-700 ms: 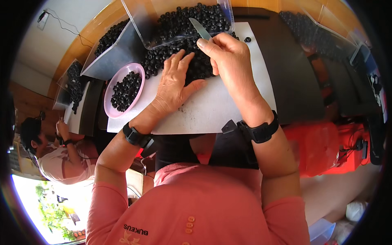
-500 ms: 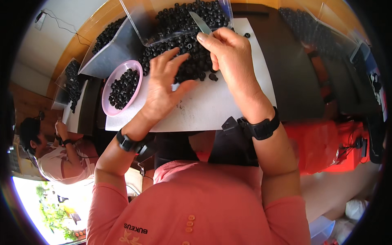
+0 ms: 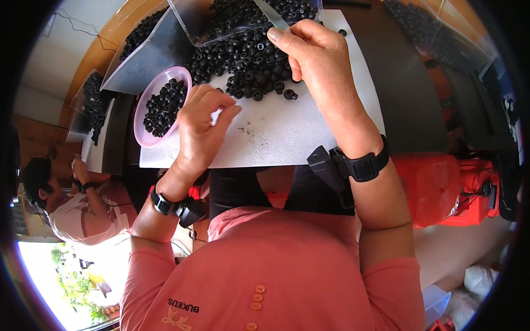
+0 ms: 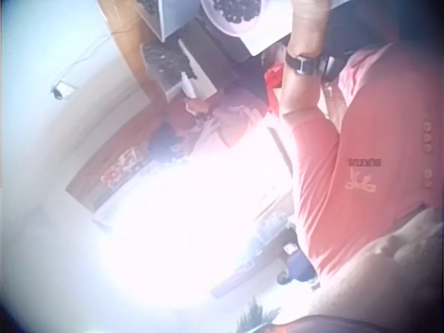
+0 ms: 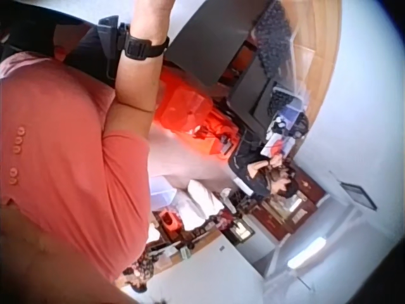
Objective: Sorting and cutting small dark spherical objects on a white workstation.
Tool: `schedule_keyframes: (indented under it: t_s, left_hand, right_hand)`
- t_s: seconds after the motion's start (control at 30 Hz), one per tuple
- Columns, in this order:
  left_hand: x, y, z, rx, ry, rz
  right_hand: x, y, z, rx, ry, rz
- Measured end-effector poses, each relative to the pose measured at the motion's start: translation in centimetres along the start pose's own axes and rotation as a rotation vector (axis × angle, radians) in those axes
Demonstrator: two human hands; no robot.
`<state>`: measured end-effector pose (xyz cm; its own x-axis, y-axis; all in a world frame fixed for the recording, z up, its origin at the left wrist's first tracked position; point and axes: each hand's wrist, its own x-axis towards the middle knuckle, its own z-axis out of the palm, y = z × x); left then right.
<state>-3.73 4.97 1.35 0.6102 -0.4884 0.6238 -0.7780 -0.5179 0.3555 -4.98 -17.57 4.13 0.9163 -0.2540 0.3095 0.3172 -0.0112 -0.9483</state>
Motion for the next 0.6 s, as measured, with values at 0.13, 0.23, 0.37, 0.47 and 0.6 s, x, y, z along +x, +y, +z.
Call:
schedule_keyframes:
  t_s: [0.13, 0.23, 0.37, 0.47, 0.6]
  left_hand:
    - [2.7, 1.5, 2.0, 0.139, -0.041, 0.143]
    - [3.3, 0.9, 3.2, 0.249, -0.079, 0.162]
    - [3.0, 0.4, 2.4, 0.226, -0.114, 0.204]
    - [1.7, -0.6, 1.5, 0.168, -0.113, 0.257]
    - [0.1, -1.5, -0.7, -0.046, -0.117, 0.131]
  right_hand:
    - [0.1, -0.5, 0.2, 0.054, 0.001, 0.063]
    - [-0.1, -0.8, 0.4, 0.04, 0.042, 0.118]
    - [-0.1, -0.8, 0.5, 0.051, 0.03, 0.083]
    - [0.1, -0.5, 0.4, 0.033, 0.013, 0.081]
    - [0.1, -0.2, 0.4, -0.019, -0.023, -0.003]
